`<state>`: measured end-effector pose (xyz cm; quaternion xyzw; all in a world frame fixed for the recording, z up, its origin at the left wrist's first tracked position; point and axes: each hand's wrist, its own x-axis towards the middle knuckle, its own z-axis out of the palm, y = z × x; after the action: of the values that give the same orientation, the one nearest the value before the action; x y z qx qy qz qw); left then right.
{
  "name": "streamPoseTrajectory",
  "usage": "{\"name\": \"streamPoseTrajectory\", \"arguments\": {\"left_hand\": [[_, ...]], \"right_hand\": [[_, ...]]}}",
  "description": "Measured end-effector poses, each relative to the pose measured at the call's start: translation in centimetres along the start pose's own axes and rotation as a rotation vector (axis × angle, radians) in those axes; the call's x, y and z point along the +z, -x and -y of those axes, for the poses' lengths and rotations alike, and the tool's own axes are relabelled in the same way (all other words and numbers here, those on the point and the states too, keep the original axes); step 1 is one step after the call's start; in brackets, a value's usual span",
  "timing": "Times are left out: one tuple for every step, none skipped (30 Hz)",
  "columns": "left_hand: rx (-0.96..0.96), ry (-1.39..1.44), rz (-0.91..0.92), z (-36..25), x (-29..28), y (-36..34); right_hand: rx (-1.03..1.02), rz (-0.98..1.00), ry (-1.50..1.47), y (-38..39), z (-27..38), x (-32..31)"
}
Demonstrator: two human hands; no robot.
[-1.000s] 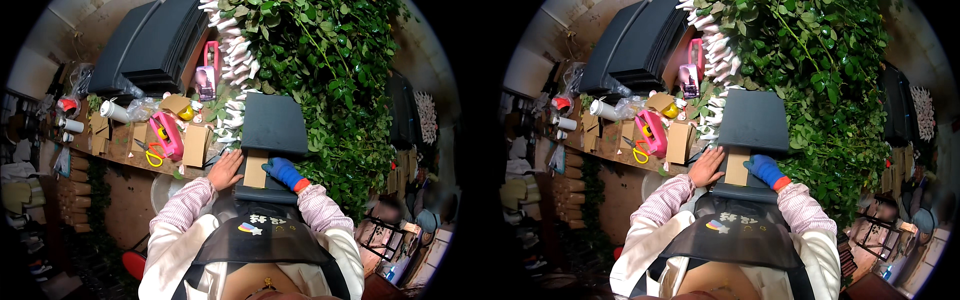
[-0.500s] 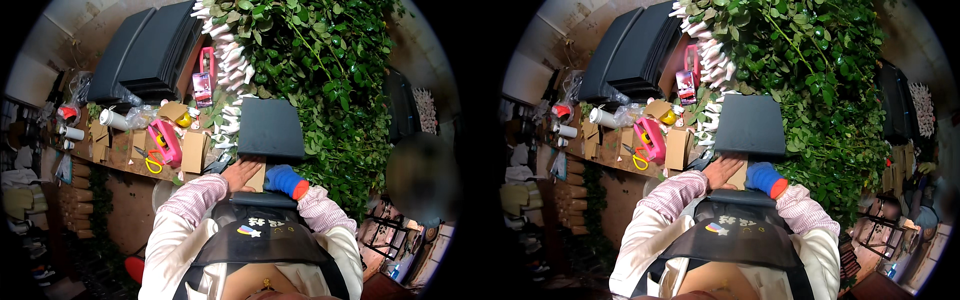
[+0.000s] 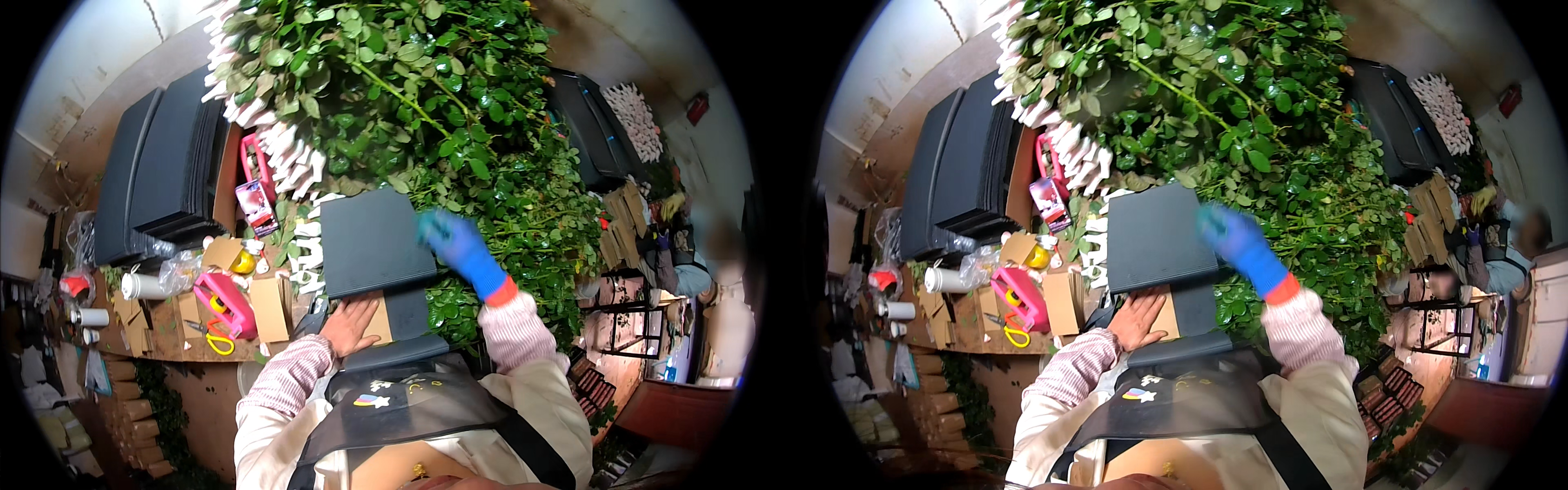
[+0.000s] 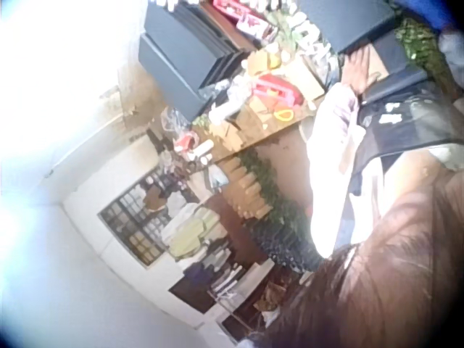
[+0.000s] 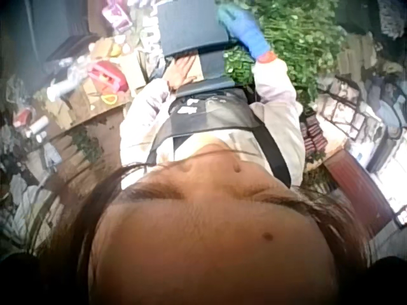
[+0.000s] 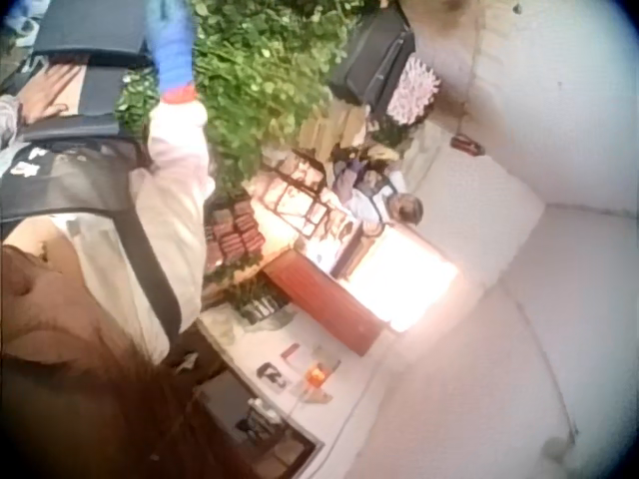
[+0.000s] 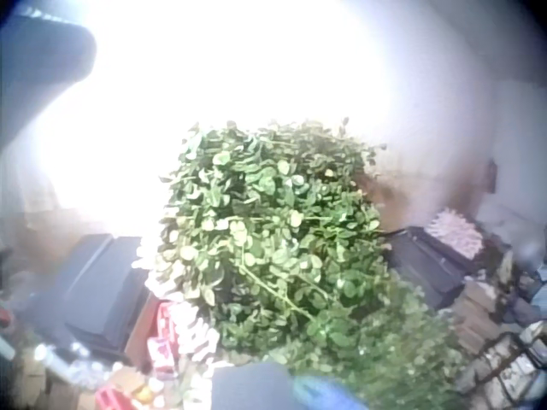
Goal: The person places white flower buds into a black rectangular tray, then adds green leafy branches on top to cover them. The person closes the tray and sets it aside, repeating the process with another tray.
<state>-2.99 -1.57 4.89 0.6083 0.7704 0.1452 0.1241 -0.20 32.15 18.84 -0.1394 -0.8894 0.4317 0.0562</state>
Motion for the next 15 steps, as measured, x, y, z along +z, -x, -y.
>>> {"name": "streamPoseTrajectory", "arguments": {"left_hand": [[0.007, -0.005, -0.010, 0.0, 0.2, 0.0], [0.007, 0.006, -0.005, 0.0, 0.0, 0.0], [-0.002, 0.001, 0.002, -0.1, 0.0, 0.0], [-0.008, -0.016, 0.003, -0.3, -0.1, 0.0], [-0.009, -0.032, 0.003, -0.4, -0.2, -0.3], [-0.009, -0.042, -0.001, -0.6, -0.6, -0.5], [-0.024, -0.043, 0.005, -0.7, -0.4, -0.4], [-0.046, -0.026, 0.018, -0.6, 0.0, -0.3], [-0.088, -0.001, 0.031, -0.7, 0.6, 0.1], [-0.107, 0.001, -0.009, -1.1, 0.5, 0.4], [-0.127, 0.002, -0.049, -1.4, 0.3, 0.6], [-0.112, 0.021, -0.146, -1.4, 0.6, 1.0], [-0.110, 0.021, -0.144, -1.7, 0.3, 1.1], [-0.111, 0.053, -0.151, -1.9, 0.0, 1.0], [-0.095, 0.078, -0.151, -1.9, -0.8, 0.4]], "right_hand": [[-0.060, -0.219, 0.228, -2.9, -2.0, -0.2], [-0.146, -0.379, 0.363, -5.6, -4.8, 0.0], [-0.116, -0.326, 0.500, -7.0, -6.6, 0.3], [-0.086, -0.270, 0.637, -8.4, -8.1, 0.7], [-0.049, -0.215, 0.773, -9.8, -9.4, 0.9], [-0.008, -0.151, 0.905, -10.8, -10.5, 1.2], [0.033, -0.078, 1.032, -11.6, -11.0, 1.5], [0.079, -0.004, 1.158, -12.0, -11.6, 1.3], [-0.043, -0.048, 1.072, -11.9, -11.3, 1.2], [-0.159, -0.089, 0.986, -11.3, -10.7, 0.8], [-0.274, -0.128, 0.896, -11.0, -10.2, 0.5], [-0.251, -0.193, 0.878, -11.2, -9.9, -0.7], [-0.226, -0.256, 0.853, -11.4, -9.6, -1.7], [-0.206, -0.317, 0.831, -11.7, -9.4, -2.9], [-0.175, -0.310, 0.894, -13.6, -10.5, -5.0]]}}
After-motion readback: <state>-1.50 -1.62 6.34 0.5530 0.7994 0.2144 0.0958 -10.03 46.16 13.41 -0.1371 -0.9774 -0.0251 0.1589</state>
